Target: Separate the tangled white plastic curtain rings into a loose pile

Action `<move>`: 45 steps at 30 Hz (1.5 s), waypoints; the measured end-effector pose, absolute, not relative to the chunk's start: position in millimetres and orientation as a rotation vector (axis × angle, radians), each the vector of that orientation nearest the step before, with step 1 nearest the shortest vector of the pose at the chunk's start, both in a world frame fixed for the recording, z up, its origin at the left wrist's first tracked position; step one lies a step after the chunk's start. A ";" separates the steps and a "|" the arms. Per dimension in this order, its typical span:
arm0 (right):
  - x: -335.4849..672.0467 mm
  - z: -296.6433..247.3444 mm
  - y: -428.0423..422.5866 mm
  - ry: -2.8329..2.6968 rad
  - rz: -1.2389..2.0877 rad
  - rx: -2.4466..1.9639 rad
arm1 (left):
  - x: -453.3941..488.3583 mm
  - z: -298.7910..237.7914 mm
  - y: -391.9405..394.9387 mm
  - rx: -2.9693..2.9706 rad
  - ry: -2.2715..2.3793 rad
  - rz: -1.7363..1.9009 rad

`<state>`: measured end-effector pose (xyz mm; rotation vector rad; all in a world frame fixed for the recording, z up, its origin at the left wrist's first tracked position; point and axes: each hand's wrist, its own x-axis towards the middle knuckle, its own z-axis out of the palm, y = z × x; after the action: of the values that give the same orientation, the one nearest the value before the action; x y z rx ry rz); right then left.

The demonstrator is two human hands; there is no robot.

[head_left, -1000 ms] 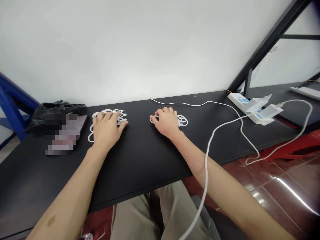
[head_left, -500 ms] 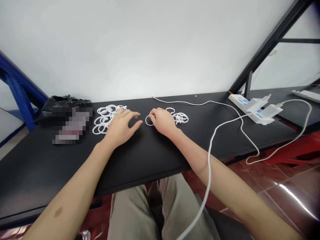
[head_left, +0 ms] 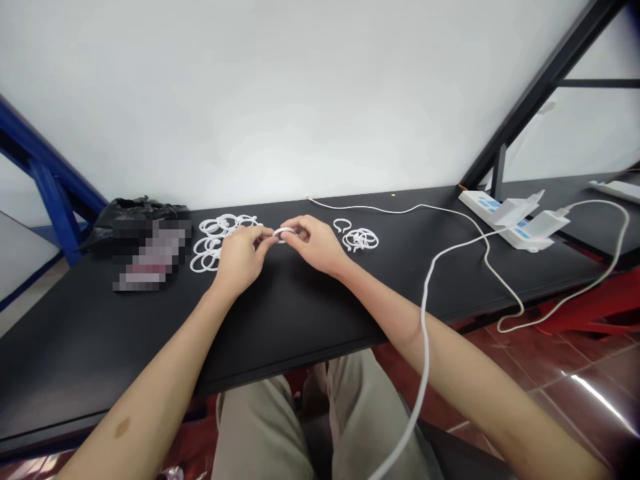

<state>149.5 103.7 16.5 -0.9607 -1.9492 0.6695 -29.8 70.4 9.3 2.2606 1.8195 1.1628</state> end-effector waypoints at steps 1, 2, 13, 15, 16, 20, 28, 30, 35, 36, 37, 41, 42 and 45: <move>150.1 17.6 104.8 -1.868 0.703 -0.992 | -30.8 10.6 70.4 2.194 1.845 1.172; 151.0 18.3 106.6 -1.789 0.744 -1.027 | -31.5 11.8 70.4 2.138 1.862 1.183; 148.3 8.9 114.4 -1.426 1.498 -0.963 | -30.2 8.3 69.6 2.500 1.626 1.112; 147.5 9.3 113.2 -1.293 1.583 -0.894 | -32.1 6.5 71.0 2.537 1.648 1.085; 147.4 10.0 112.7 -1.243 1.619 -0.858 | -32.9 5.5 71.7 2.551 1.656 1.077; 148.1 14.0 110.7 -1.218 1.551 -0.866 | -32.7 3.0 72.0 2.569 1.628 1.118; 147.7 15.3 108.0 -1.464 1.259 -1.013 | -23.2 6.1 66.5 2.442 1.457 1.038; 148.3 13.3 109.2 -1.507 1.262 -1.027 | -21.8 6.7 65.5 2.389 1.468 1.033; 151.8 9.7 113.5 -1.613 1.230 -0.964 | -19.6 9.5 63.3 2.279 1.524 1.023; 152.3 9.2 114.1 -1.640 1.187 -0.960 | -19.1 9.8 62.9 2.262 1.527 1.022; 152.7 8.6 114.7 -1.667 1.140 -0.962 | -18.6 9.9 62.4 2.251 1.523 1.021; 151.6 6.0 115.1 -1.715 1.049 -0.985 | -17.0 8.1 62.1 2.263 1.489 1.016; 151.4 6.1 115.0 -1.721 1.040 -0.991 | -17.3 7.4 62.7 2.276 1.492 1.020; 154.5 10.2 115.9 -1.779 0.873 -1.063 | -21.5 5.4 66.2 2.377 1.558 1.052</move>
<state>154.5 115.9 10.2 -1.0635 -1.7794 0.8730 -21.5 66.2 5.4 2.3769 1.5579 1.0522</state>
